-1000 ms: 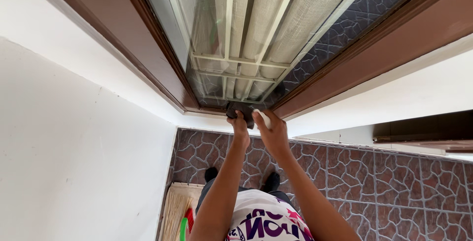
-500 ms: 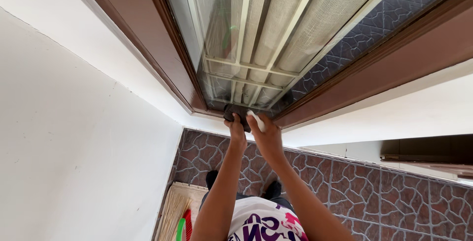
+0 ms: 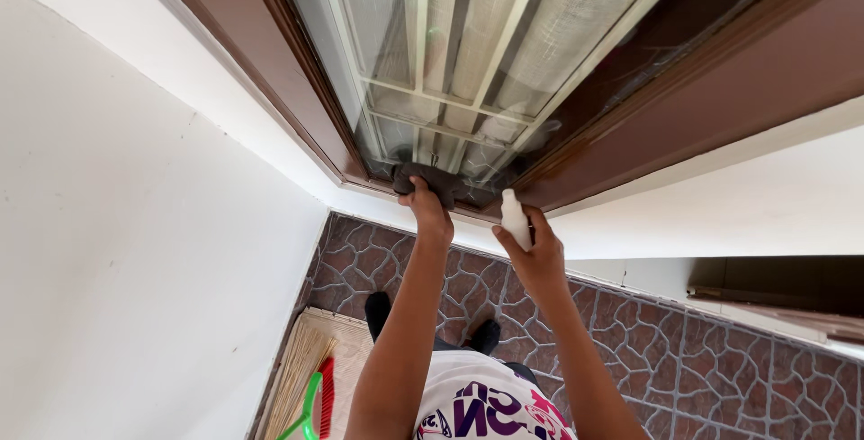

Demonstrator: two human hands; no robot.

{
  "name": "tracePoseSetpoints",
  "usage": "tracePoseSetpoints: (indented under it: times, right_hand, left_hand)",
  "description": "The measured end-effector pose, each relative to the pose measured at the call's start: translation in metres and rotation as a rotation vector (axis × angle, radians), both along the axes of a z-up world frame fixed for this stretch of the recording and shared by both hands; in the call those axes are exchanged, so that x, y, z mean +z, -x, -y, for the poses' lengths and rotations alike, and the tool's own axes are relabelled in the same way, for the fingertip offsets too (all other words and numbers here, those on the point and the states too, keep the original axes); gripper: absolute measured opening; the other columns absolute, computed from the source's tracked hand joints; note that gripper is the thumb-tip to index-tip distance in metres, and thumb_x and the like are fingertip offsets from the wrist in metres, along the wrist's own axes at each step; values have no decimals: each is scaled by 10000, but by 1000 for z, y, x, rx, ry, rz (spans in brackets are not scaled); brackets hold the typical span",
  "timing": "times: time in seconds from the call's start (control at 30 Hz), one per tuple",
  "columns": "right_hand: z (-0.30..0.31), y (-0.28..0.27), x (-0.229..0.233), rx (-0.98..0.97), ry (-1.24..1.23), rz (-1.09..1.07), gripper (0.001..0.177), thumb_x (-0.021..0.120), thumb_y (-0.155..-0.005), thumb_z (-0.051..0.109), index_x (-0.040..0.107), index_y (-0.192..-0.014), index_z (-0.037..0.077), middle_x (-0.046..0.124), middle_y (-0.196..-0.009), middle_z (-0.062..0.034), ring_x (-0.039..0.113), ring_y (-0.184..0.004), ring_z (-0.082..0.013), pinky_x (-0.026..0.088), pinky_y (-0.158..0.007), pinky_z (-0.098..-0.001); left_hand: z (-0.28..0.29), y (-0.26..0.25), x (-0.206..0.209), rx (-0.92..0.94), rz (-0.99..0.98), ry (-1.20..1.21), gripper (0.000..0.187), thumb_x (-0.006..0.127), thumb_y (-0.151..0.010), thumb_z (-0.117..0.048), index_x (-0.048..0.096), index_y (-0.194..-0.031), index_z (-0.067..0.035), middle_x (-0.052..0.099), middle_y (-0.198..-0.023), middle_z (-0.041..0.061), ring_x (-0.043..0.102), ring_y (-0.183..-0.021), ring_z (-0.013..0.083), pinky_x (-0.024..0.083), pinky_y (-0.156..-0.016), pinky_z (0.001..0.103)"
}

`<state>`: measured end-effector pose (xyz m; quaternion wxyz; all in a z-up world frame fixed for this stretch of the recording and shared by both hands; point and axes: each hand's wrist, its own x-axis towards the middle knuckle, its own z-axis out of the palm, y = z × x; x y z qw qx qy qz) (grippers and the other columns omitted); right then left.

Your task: The person cleans a window with a grid pattern using a spray bottle and a black cloth. They repeatedly spray the cleaning solution onto the glass and wipe it down with the cloth, covering the entire surface area of the window.

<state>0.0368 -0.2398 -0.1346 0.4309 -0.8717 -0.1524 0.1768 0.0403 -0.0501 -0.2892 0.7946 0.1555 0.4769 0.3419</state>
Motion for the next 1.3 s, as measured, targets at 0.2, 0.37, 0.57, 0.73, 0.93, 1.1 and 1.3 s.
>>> tracePoseSetpoints:
  times: [0.2, 0.37, 0.57, 0.73, 0.93, 1.1, 1.3]
  right_hand:
    - [4, -7, 51, 10, -167, 9, 459, 757, -870, 319, 610, -1221, 62, 735, -833, -68, 660, -618, -127, 518, -519, -277]
    - [12, -10, 76, 27, -279, 80, 425, 769, -895, 298, 614, -1198, 42, 727, -861, -69, 665, -671, -103, 531, -546, -258]
    - [11, -9, 73, 52, -352, 91, 409, 754, -911, 267, 604, -1221, 45, 737, -1069, -73, 717, -915, -142, 613, -740, -294]
    - [8, -4, 61, 44, -330, 34, 418, 742, -905, 264, 603, -1244, 63, 746, -1143, -65, 738, -1021, -170, 623, -851, -333]
    - [-1, 1, 58, 19, -331, 26, 441, 745, -897, 278, 592, -1253, 67, 737, -1153, -59, 733, -1035, -178, 612, -882, -342]
    - [-7, 0, 60, 15, -313, 145, 450, 767, -910, 283, 614, -1265, 52, 735, -1071, -92, 730, -991, -188, 605, -881, -345]
    - [-6, -2, 70, -97, -324, 205, 478, 761, -902, 316, 588, -1257, 46, 710, -1028, -77, 717, -929, -162, 618, -792, -340]
  left_hand:
    - [21, -1, 108, 67, -105, -303, 587, 454, -1030, -354, 167, -1454, -69, 320, -1465, 200, 427, -1288, 290, 381, -1096, 432]
    - [51, 0, 165, 93, -309, -958, 507, 481, -1104, -234, 205, -1482, -37, 286, -1463, 257, 362, -1348, 364, 311, -1144, 512]
    - [42, 28, 122, 6, -622, -1614, 445, 525, -986, -1, 354, -1392, -64, 264, -1487, 247, 319, -1423, 455, 316, -1195, 554]
    - [0, 37, 78, -2, -633, -1304, 452, 535, -1000, 9, 336, -1402, -45, 317, -1429, 239, 354, -1378, 435, 290, -1165, 571]
    - [-25, 43, 129, 86, -625, -1274, 443, 554, -1020, 30, 339, -1402, -36, 315, -1436, 238, 356, -1332, 428, 303, -1123, 579]
    - [-3, 27, 172, 190, -581, -1562, 501, 593, -949, 70, 378, -1388, -42, 252, -1512, 249, 300, -1421, 448, 292, -1181, 610]
    - [43, 30, 123, -122, -507, -1742, 507, 588, -851, 75, 437, -1313, -66, 304, -1462, 233, 314, -1379, 453, 292, -1161, 607]
